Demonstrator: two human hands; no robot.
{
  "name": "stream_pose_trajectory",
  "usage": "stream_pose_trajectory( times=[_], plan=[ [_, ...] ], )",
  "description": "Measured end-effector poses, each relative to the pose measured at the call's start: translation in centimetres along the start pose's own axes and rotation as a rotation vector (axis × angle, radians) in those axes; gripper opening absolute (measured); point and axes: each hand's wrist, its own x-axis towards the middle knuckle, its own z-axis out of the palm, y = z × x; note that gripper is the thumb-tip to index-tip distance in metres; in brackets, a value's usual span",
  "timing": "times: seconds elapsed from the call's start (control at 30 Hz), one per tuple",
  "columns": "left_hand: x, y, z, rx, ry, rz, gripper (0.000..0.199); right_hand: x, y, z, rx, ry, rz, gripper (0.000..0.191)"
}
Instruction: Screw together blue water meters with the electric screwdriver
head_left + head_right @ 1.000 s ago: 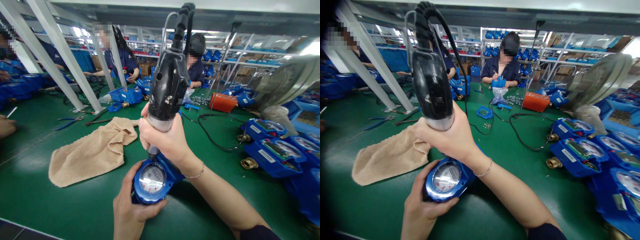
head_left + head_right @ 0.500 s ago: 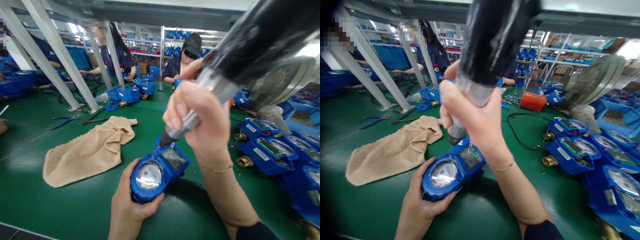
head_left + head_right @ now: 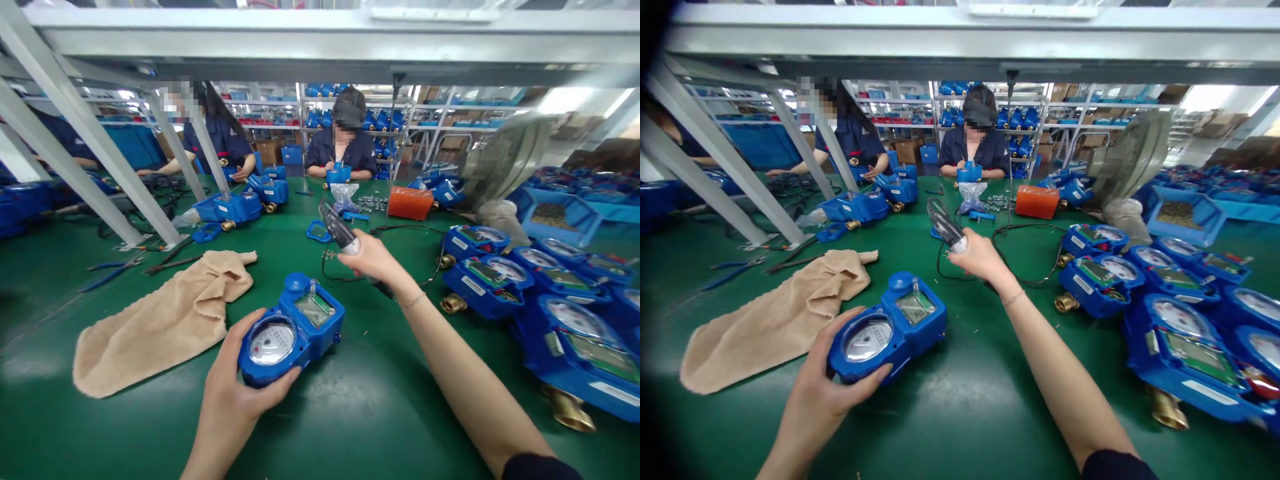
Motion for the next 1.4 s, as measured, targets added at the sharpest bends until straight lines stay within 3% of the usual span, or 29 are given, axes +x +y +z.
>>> stream_pose_trajectory(
  times=[0.1, 0.23, 0.4, 0.47, 0.53, 0.6, 0.77, 0.93, 1.07, 1.23, 1.4],
  plan=[
    [0.7, -0.2, 0.0, -0.029, 0.006, 0.010, 0.072, -0.2, 2.5, 2.8, -0.173, -0.057, 0.025, 0.030],
    [1.9, -0.4, -0.2, -0.013, -0.025, -0.038, 0.066, -1.0, 4.6, 5.0, -0.327, -0.096, 0.027, 0.031],
    [3.3, -0.5, -0.7, 0.077, -0.080, -0.153, 0.060, -2.0, 5.4, 5.7, -0.327, 0.016, -0.067, 0.042],
    [3.6, -1.1, -0.9, 0.097, -0.105, -0.178, 0.062, -2.5, 5.3, 5.6, -0.264, 0.059, -0.157, 0.047],
    [3.8, -2.1, -0.9, 0.097, -0.133, -0.186, 0.068, -3.2, 5.1, 5.5, -0.172, 0.046, -0.273, 0.039],
    [3.8, -3.1, -0.8, 0.141, -0.110, -0.109, 0.075, -3.8, 5.0, 5.8, -0.079, -0.011, -0.397, 0.033],
    [3.5, -2.9, 0.4, 0.491, 0.053, 0.312, 0.078, -4.8, 5.0, 7.1, 0.058, -0.126, -0.574, 0.043],
    [4.8, 0.2, 1.5, 0.818, -0.087, 0.457, 0.067, -5.3, 5.2, 8.0, 0.105, -0.211, -0.625, 0.066],
    [6.9, 0.7, 0.7, 0.856, -0.204, 0.357, 0.070, -5.8, 5.4, 8.1, 0.129, -0.239, -0.623, 0.067],
    [9.7, -2.1, -2.0, 0.464, -0.242, 0.131, 0.078, -5.7, 5.0, 7.8, 0.244, -0.205, -0.534, 0.068],
    [10.2, -3.4, -3.1, 0.119, -0.227, -0.088, 0.075, -6.7, 3.4, 9.4, 0.496, -0.182, -0.357, 0.075]
  ],
)
